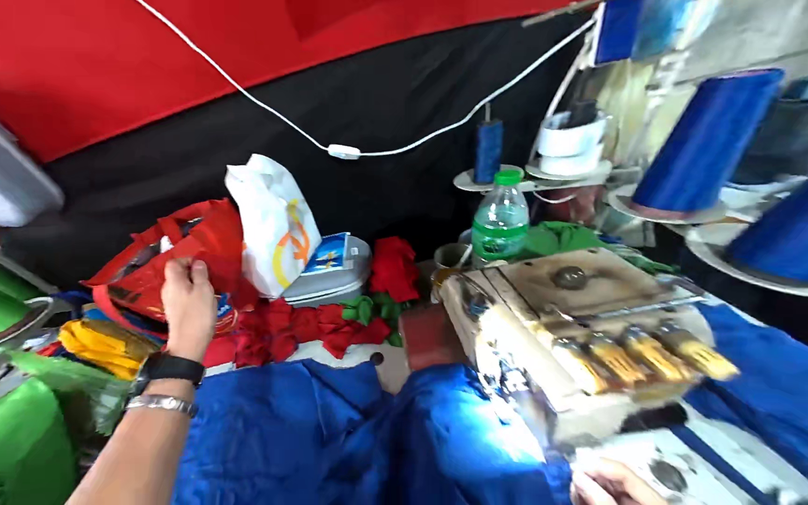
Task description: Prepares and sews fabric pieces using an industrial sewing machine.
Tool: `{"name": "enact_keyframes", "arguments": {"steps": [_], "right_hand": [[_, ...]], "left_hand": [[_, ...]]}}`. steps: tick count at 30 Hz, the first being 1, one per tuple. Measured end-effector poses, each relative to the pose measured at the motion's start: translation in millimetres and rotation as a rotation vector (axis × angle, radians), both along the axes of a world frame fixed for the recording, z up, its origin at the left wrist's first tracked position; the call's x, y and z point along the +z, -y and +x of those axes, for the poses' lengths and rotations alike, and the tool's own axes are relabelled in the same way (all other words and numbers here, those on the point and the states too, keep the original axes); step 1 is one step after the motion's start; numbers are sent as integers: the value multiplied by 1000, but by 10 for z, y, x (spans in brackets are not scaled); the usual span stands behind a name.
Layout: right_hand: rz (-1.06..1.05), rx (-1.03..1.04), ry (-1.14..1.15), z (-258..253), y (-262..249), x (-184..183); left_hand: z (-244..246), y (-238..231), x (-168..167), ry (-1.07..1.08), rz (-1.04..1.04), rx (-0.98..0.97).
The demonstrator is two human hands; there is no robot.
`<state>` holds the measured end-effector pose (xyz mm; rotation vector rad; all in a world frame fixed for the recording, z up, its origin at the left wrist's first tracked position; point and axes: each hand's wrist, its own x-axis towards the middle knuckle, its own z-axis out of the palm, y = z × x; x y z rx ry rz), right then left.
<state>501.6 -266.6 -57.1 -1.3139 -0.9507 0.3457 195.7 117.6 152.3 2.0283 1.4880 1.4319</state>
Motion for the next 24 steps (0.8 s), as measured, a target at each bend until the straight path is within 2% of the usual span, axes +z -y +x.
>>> {"name": "enact_keyframes", "arguments": {"steps": [3, 6, 10, 12, 14, 16, 17, 20, 22, 24], "right_hand": [[151, -115, 193, -38, 24, -4], [299, -41, 401, -199, 13, 295], [260, 238, 350, -561, -156, 919], [243, 393, 254, -679, -334, 1070], [190, 593, 63, -730, -394, 1108], [75, 818, -198, -705, -332, 1072], [18, 867, -266, -687, -280, 1018], [-28, 860, -307, -645, -140, 815], [-25, 787, -324, -666, -64, 766], [-29, 716, -312, -700, 6, 823]], "left_hand": [[220, 581, 188, -17, 110, -154], [347, 1276, 231, -81, 86, -341], [481, 1933, -19, -45, 101, -609], [564, 2188, -171, -10, 114, -716], [614, 2400, -296, 27, 130, -785], [573, 2541, -396, 120, 120, -793], [523, 2582, -443, 184, 89, -779], [375, 2637, -659, 376, -102, -708], [321, 2700, -827, 340, -153, -606], [283, 2779, -995, 189, -62, -549]]}}
